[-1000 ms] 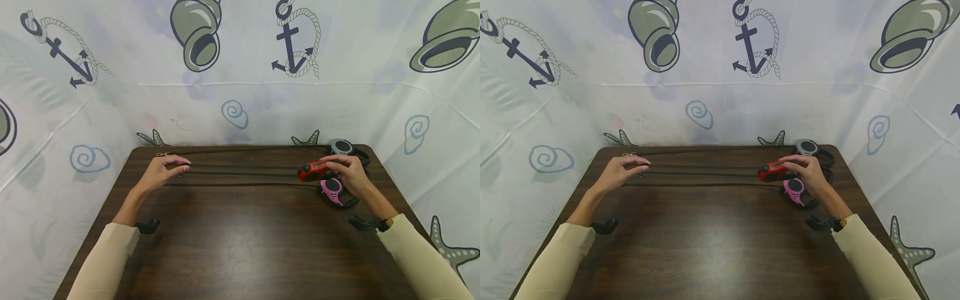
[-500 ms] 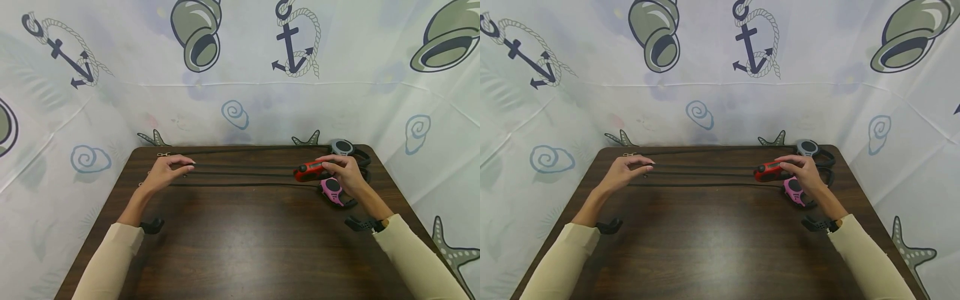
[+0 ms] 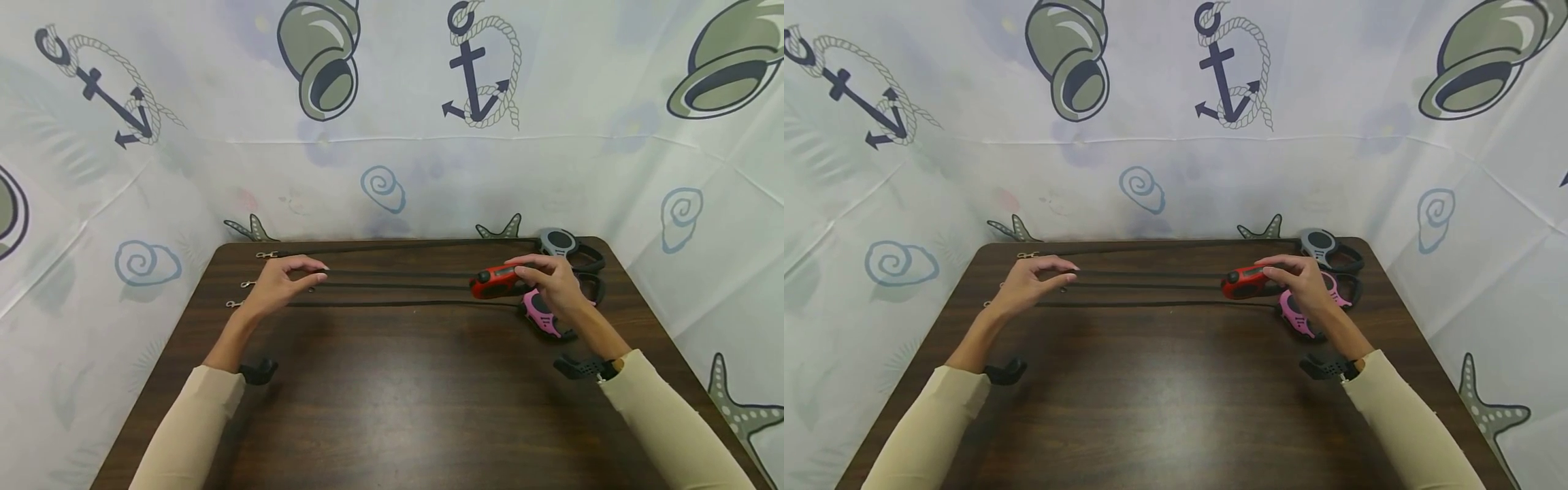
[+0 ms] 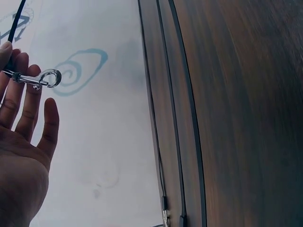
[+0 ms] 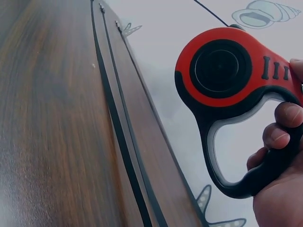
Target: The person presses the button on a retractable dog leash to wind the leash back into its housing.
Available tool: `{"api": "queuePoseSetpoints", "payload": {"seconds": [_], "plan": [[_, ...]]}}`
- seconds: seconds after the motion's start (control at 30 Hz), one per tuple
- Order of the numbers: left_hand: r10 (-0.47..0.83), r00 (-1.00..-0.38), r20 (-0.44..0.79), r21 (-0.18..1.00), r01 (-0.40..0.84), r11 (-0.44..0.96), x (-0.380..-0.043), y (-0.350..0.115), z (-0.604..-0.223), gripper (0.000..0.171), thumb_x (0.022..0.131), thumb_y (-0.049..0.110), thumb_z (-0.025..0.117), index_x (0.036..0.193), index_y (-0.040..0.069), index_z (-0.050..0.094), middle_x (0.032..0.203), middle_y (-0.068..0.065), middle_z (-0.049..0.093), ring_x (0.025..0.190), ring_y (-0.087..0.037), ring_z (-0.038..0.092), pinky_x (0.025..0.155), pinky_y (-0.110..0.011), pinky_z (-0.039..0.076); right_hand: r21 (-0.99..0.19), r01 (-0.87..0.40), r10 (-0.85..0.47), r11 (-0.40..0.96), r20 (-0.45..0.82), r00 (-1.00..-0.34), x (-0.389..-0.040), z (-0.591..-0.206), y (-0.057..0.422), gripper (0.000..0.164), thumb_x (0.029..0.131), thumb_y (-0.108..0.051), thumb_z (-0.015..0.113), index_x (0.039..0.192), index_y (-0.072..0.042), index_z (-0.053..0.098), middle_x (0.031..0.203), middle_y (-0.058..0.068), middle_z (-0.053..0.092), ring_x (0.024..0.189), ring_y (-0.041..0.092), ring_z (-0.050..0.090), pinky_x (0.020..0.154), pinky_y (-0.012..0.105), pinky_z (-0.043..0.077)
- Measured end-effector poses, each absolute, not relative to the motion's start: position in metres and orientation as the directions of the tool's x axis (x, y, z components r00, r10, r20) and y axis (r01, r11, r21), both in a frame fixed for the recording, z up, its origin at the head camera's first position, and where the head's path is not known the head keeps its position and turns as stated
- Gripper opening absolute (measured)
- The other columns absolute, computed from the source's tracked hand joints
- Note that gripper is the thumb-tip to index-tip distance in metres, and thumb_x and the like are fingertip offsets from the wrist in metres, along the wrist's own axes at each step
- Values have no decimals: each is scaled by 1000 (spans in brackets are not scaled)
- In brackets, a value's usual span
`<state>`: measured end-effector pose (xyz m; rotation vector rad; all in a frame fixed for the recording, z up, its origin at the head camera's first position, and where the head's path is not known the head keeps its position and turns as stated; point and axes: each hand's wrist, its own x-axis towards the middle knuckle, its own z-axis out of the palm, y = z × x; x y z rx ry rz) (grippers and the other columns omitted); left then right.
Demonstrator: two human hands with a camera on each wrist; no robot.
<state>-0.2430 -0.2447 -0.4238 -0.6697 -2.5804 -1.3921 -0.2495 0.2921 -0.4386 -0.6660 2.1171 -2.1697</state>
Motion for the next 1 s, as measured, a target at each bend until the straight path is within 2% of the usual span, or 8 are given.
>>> {"api": "queuePoseSetpoints", "payload": {"seconds": [0.17,0.27,0.4,0.5,0.67,0.83,1.0], "plan": [[328,-881,341,747,466,474,-244,-238,-425,18,95,13,81,113,14,81,111,-9,78,103,-10,70,89,-25,53,-963,-265,-304,-56,269,-914,-248,-438,287,22,104,2,58,119,8,74,110,6,72,93,17,63,84,24,58],[335,-876,348,749,474,463,-245,-235,-427,17,95,14,81,111,17,81,110,-11,78,102,-10,70,91,-29,54,-965,-261,-292,-24,257,-921,-247,-439,285,22,104,0,59,118,6,75,109,5,72,90,17,62,80,23,57],[342,-877,338,756,470,456,-247,-232,-429,16,95,18,82,110,21,81,108,-2,78,102,-12,69,92,-41,55,-968,-249,-275,25,233,-933,-247,-439,282,22,104,-3,62,120,5,75,107,3,72,87,19,59,74,25,55],[348,-876,333,761,468,450,-249,-228,-430,15,95,20,82,109,22,81,108,2,78,103,-13,69,92,-42,55,-971,-231,-258,58,209,-943,-246,-439,279,24,104,-8,65,121,6,74,101,3,70,83,18,55,69,24,51],[353,-871,343,758,478,444,-249,-222,-431,15,95,16,82,110,18,82,106,-1,78,100,-13,69,90,-41,55,-969,-218,-240,118,185,-953,-246,-438,273,28,105,-13,66,124,6,73,97,0,68,88,18,53,72,26,46],[355,-864,358,755,491,434,-250,-216,-432,16,94,14,83,110,16,82,103,1,79,97,-12,70,87,-30,56,-968,-207,-229,140,172,-958,-246,-439,268,29,105,-17,67,124,4,74,89,-2,64,86,18,51,72,27,43],[357,-862,361,765,492,416,-251,-210,-433,17,93,12,83,110,16,83,102,1,79,96,-13,71,86,-27,56,-985,-162,-240,63,143,-960,-246,-440,264,28,104,-14,68,124,4,74,85,0,57,84,18,49,71,29,41]]}}
